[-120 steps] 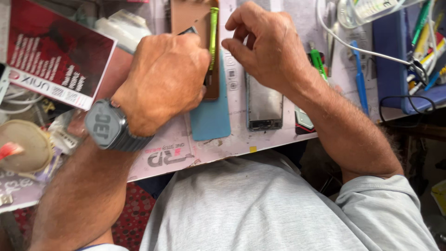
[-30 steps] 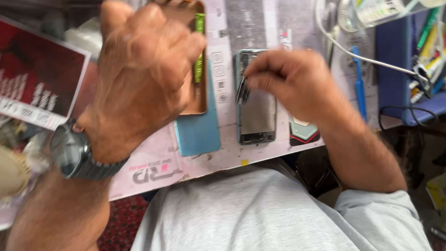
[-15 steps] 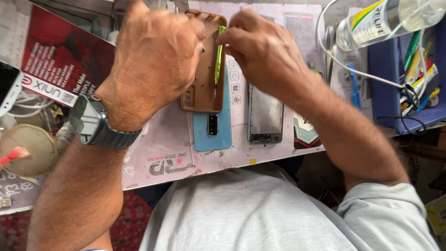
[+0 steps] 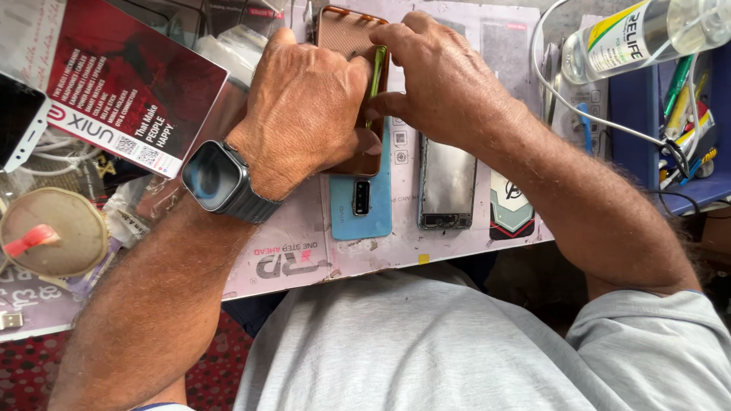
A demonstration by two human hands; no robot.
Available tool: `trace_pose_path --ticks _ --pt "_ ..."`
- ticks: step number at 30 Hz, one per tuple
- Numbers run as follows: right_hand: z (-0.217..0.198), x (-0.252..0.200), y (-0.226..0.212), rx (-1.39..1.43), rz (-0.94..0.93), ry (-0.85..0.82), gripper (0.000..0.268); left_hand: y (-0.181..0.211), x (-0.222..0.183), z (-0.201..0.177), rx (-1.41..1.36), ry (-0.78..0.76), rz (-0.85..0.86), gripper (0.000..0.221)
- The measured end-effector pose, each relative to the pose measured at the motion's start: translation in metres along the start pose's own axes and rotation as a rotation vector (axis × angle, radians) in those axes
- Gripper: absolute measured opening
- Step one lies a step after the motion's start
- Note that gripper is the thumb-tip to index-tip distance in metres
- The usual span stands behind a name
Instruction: The person uses a green screwdriver to remove screws from the internal frame of a disassembled smartphone. They then pick up the phone, rotate it to inspect the edges and screen, and place it back on the workbench. The person continues to use the screwdriver to remove additional screws from the phone's internal components.
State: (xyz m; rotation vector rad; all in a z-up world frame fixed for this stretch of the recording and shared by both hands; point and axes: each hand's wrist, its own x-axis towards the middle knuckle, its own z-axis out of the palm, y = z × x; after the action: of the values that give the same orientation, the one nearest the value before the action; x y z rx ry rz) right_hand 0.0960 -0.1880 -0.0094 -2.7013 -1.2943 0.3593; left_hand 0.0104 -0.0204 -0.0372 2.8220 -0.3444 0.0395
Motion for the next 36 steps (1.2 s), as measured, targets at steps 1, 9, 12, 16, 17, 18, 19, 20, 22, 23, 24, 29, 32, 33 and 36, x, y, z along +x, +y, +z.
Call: trace_pose_path --ticks 1,9,12,16,17,18,19,20,22,23,24,29,32,33,36 --pt "0.001 0.000 0.003 0.020 -0.006 0.009 0.072 0.002 0.000 0.001 -0.001 0.000 0.000 0.051" --pt "0.006 -0.004 0.012 0.193 -0.034 0.091 0.055 0.005 -0.002 0.001 0.070 0.007 -0.022 0.057" --pt "0.012 -0.009 0.010 0.208 -0.053 0.207 0.051 0.004 -0.003 -0.001 0.094 -0.004 -0.023 0.061" --pt "0.015 -0.002 0.016 0.232 -0.054 0.172 0.042 0.008 -0.002 -0.002 0.155 -0.062 -0.062 0.064" --pt "0.015 -0.001 0.016 0.241 -0.019 0.153 0.042 0.008 -0.002 -0.003 0.163 -0.067 -0.074 0.065" --pt "0.014 0.001 0.017 0.248 0.016 0.130 0.042 0.009 -0.002 -0.003 0.171 -0.063 -0.069 0.065" --pt "0.013 0.001 0.017 0.255 0.050 0.107 0.042 0.009 -0.001 -0.004 0.180 -0.058 -0.065 0.066" --pt "0.012 0.000 0.016 0.271 0.023 0.135 0.041 0.010 -0.002 -0.005 0.189 -0.055 -0.063 0.067" --pt "0.009 -0.001 0.016 0.302 -0.033 0.193 0.040 0.011 -0.002 -0.008 0.238 -0.038 -0.057 0.069" --pt "0.008 -0.003 0.015 0.404 0.062 0.152 0.038 0.012 -0.001 -0.010 0.262 -0.028 -0.053 0.069" --pt "0.008 -0.007 0.013 0.506 0.158 0.106 0.035 0.013 -0.001 -0.013 0.237 -0.065 -0.058 0.070" --pt "0.000 -0.015 0.016 0.961 0.039 0.185 0.026 0.005 -0.002 -0.028 -0.006 -0.235 -0.099 0.073" --pt "-0.003 -0.032 0.018 0.858 -0.169 0.376 0.017 -0.005 -0.008 -0.032 -0.133 -0.097 -0.026 0.062" --pt "-0.006 -0.040 0.018 0.741 -0.219 0.464 0.015 -0.008 -0.011 -0.033 -0.192 -0.019 -0.009 0.046" --pt "-0.006 -0.041 0.021 0.507 -0.251 0.676 0.017 -0.019 -0.016 -0.032 -0.303 0.211 0.032 0.010"
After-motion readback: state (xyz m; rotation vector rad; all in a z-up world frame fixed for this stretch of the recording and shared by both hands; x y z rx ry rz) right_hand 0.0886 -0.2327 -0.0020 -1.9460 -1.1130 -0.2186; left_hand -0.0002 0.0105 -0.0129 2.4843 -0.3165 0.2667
